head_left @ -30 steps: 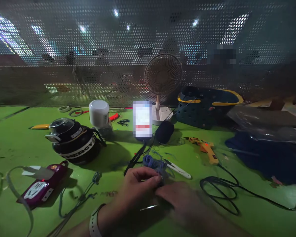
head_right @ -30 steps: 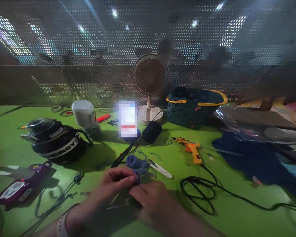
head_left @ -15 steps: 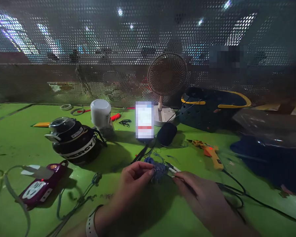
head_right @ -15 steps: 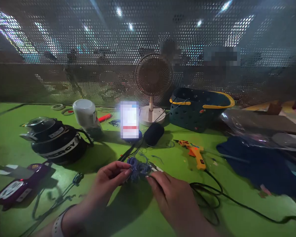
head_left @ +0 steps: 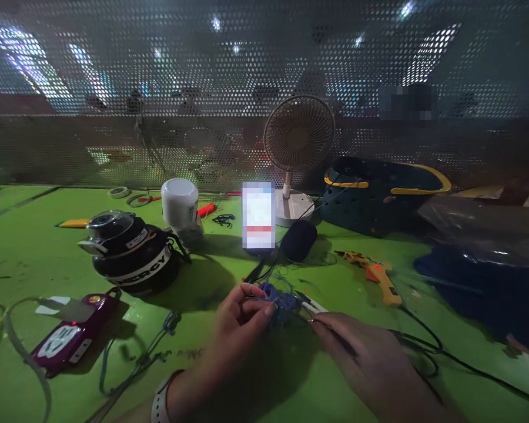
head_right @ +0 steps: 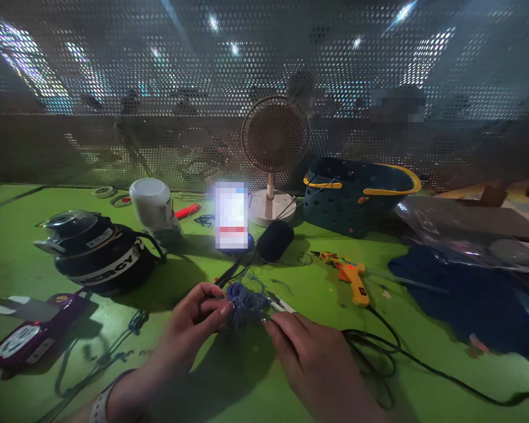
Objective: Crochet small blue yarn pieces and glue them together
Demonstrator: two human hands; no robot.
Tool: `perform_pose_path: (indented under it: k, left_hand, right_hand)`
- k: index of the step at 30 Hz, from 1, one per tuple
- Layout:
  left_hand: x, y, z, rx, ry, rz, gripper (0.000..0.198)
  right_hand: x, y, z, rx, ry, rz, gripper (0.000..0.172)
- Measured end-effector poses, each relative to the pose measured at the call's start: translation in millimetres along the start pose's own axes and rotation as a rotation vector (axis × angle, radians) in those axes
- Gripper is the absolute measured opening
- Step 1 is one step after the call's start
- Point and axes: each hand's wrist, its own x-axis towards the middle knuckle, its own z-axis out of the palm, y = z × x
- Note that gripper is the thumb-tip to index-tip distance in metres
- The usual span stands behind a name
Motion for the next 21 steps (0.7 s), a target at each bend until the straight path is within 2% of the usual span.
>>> perform_pose_path:
  k: [16, 21]
  left_hand:
    - [1.9, -2.1, -2.6, 0.004, -0.041, 0.007, 0.029]
    - [1.9, -0.3, -0.7, 0.025, 0.000, 0.010, 0.030]
  right_hand:
    - [0.7, 0.7, 4.7, 0.089, -0.004, 0.024, 0.030]
    - [1.0, 1.9, 3.5, 0.118, -0.022, 0.039, 0.027]
